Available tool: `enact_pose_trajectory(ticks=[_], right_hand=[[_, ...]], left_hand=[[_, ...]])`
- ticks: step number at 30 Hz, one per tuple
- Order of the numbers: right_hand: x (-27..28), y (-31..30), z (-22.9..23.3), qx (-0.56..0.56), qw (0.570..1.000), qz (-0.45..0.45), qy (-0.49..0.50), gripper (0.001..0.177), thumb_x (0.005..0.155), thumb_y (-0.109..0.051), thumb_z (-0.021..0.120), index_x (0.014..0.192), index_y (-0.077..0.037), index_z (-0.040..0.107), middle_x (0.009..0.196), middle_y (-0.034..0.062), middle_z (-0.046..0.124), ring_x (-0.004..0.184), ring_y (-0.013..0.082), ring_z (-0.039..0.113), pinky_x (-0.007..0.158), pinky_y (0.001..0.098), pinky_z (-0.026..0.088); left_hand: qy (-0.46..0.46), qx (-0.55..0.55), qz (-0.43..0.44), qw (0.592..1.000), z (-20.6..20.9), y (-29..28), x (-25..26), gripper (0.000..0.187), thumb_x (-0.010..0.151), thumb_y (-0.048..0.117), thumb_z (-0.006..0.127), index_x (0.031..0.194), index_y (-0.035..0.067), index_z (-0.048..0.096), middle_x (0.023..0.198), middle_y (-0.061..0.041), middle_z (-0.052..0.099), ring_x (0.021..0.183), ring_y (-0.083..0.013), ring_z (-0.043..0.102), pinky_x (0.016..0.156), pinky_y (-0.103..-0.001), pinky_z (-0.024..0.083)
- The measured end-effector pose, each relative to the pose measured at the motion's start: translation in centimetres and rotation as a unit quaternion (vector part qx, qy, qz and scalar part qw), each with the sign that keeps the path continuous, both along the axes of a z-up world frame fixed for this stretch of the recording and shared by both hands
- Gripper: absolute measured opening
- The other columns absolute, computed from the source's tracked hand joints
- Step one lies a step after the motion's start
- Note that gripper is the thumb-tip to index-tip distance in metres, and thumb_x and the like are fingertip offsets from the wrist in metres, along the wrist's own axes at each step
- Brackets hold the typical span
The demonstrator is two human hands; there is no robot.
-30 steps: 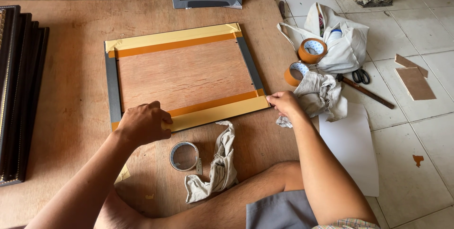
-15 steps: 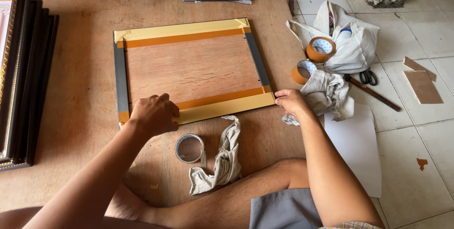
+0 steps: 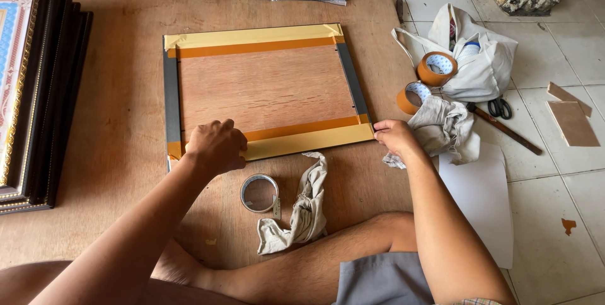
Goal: Applying adhesive tape to the back of a picture frame
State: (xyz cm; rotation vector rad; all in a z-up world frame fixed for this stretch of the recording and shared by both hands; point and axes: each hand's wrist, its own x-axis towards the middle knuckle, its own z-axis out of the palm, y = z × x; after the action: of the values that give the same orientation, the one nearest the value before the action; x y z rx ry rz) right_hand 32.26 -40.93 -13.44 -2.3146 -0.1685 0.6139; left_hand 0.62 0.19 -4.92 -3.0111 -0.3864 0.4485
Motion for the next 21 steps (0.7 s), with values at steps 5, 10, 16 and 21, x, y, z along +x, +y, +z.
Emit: enact_pose_trajectory(ticks=[5, 10, 16, 21], right_hand=[[-0.3, 0.1, 0.5, -0.010, 1.000, 0.002, 0.003, 0.045, 0.094, -0.017, 0.075, 0.138, -0.021, 0.080, 0.125, 0.0077, 0.081, 0.099, 0.0176, 0.080, 0.066, 0.0329, 0.063], [0.2, 0.0, -0.6, -0.013, 1.000, -0.006, -0.005, 0.043, 0.093, -0.017, 0.075, 0.136, -0.023, 0.081, 0.124, 0.0061, 0.082, 0.098, 0.0166, 0.080, 0.066, 0.0335, 0.064], [1.1, -0.5, -2.2, -0.007, 1.000, -0.002, -0.008, 0.045, 0.093, -0.017, 0.075, 0.137, -0.022, 0.081, 0.122, 0.0070, 0.082, 0.093, 0.0149, 0.080, 0.068, 0.0321, 0.064], [0.8, -0.1, -2.3, 0.001, 0.999, -0.005, -0.045, 0.044, 0.091, -0.012, 0.076, 0.133, -0.018, 0.084, 0.112, 0.0097, 0.083, 0.083, 0.0123, 0.074, 0.071, 0.0290, 0.063]], left_hand=[[0.014, 0.032, -0.010, 0.999, 0.1, -0.9, 0.0, 0.044, 0.076, 0.054, 0.083, 0.113, 0.031, 0.087, 0.119, 0.001, 0.074, 0.113, -0.0228, 0.076, 0.084, -0.049, 0.070], [0.014, 0.046, -0.018, 0.999, -3.4, -0.2, 0.5, 0.045, 0.076, 0.049, 0.084, 0.112, 0.023, 0.085, 0.120, -0.003, 0.074, 0.114, -0.0255, 0.076, 0.083, -0.049, 0.069], [0.012, 0.054, -0.025, 0.998, -2.4, -0.7, 0.1, 0.048, 0.075, 0.044, 0.086, 0.114, 0.016, 0.084, 0.121, -0.006, 0.074, 0.113, -0.0272, 0.077, 0.084, -0.048, 0.068], [0.000, 0.069, -0.027, 0.997, -2.2, -1.2, 0.0, 0.045, 0.078, 0.039, 0.084, 0.115, 0.014, 0.084, 0.122, -0.007, 0.073, 0.111, -0.0277, 0.077, 0.080, -0.047, 0.067]])
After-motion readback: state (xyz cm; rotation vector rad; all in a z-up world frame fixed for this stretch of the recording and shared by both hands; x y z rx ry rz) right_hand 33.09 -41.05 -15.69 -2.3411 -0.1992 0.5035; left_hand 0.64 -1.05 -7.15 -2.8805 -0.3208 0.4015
